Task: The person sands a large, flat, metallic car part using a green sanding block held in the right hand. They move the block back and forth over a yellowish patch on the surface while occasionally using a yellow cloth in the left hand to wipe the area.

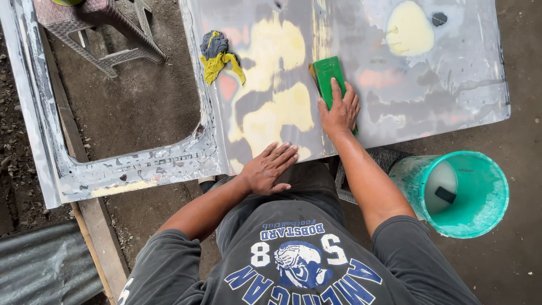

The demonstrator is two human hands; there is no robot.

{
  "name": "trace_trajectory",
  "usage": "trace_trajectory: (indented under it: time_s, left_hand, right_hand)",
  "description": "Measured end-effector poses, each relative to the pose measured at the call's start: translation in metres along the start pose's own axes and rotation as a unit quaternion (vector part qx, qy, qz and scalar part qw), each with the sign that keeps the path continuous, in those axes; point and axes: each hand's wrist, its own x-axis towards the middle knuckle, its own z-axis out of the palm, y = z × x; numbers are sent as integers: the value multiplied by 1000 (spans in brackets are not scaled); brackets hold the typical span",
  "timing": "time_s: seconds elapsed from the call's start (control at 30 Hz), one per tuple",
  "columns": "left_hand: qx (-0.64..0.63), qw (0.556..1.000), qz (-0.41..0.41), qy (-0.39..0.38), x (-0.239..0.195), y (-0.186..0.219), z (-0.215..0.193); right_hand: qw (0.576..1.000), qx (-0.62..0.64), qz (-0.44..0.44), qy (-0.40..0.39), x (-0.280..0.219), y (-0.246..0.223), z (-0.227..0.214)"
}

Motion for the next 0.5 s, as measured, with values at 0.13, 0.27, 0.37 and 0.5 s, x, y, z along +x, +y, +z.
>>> trace_trajectory:
  time_s: [0.13,0.27,0.37,0.5]
  left_hand:
    - [-16,1000,9,-18,-5,-13,-2]
    - [25,1000,-16,1,7,-39,-9]
    - [41,998,-40,0,18,-58,-22]
    - [59,996,-62,13,31,-76,-31]
  right_hand:
    - [1000,-4,5,-5,0,1,0]
    - [1000,-1,-7,6,-1,1,0]
    - [1000,-3,-3,0,0,0,0]
    - [1000,-3,-1,2,0,1,0]
